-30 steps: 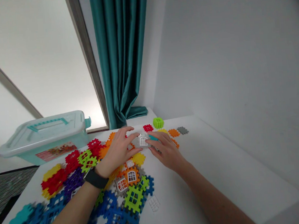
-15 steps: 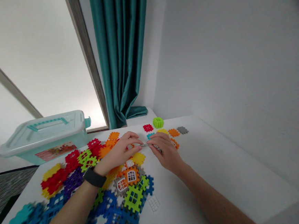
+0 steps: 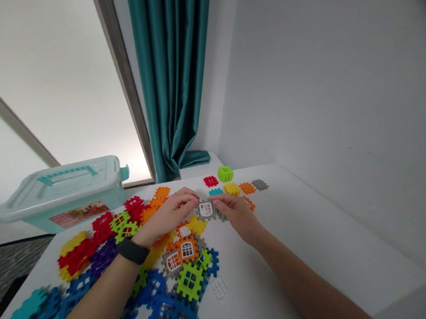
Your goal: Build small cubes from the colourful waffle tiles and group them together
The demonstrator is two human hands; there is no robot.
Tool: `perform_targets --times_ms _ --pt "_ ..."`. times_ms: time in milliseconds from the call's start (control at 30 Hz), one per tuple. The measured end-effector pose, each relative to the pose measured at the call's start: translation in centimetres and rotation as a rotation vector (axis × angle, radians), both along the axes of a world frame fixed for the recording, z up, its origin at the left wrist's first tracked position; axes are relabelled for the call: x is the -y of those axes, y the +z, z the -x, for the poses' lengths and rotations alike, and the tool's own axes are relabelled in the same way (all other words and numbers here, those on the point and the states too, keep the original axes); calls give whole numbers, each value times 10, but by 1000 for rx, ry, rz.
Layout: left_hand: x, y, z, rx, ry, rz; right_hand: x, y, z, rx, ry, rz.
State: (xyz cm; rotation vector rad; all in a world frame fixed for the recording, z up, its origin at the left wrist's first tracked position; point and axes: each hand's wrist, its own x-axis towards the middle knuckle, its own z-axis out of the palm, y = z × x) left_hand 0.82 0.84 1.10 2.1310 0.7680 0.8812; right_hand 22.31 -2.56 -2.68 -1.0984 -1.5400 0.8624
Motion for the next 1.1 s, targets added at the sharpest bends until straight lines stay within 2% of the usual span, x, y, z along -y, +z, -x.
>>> perform_targets --times_ms 200,433,567,700,867,967,1100 --pt "0 1 0 -46 -10 -46 3 2 -1 243 -131 -199" --pt "1 2 -2 -96 -17 2 5 1 0 247 -185 -286" --pt "4 3 -2 -114 -41 32 9 2 2 291 -248 -428" --pt "7 4 -1 -108 -74 32 15 7 5 344 -260 -556" --pt "8 4 1 -114 -120 6 16 9 5 389 -214 -644" --pt "7 0 2 -144 -50 -64 12 8 -1 457 -160 -699" --pt "5 -8 1 -188 187 -324 6 5 -12 617 -142 -752"
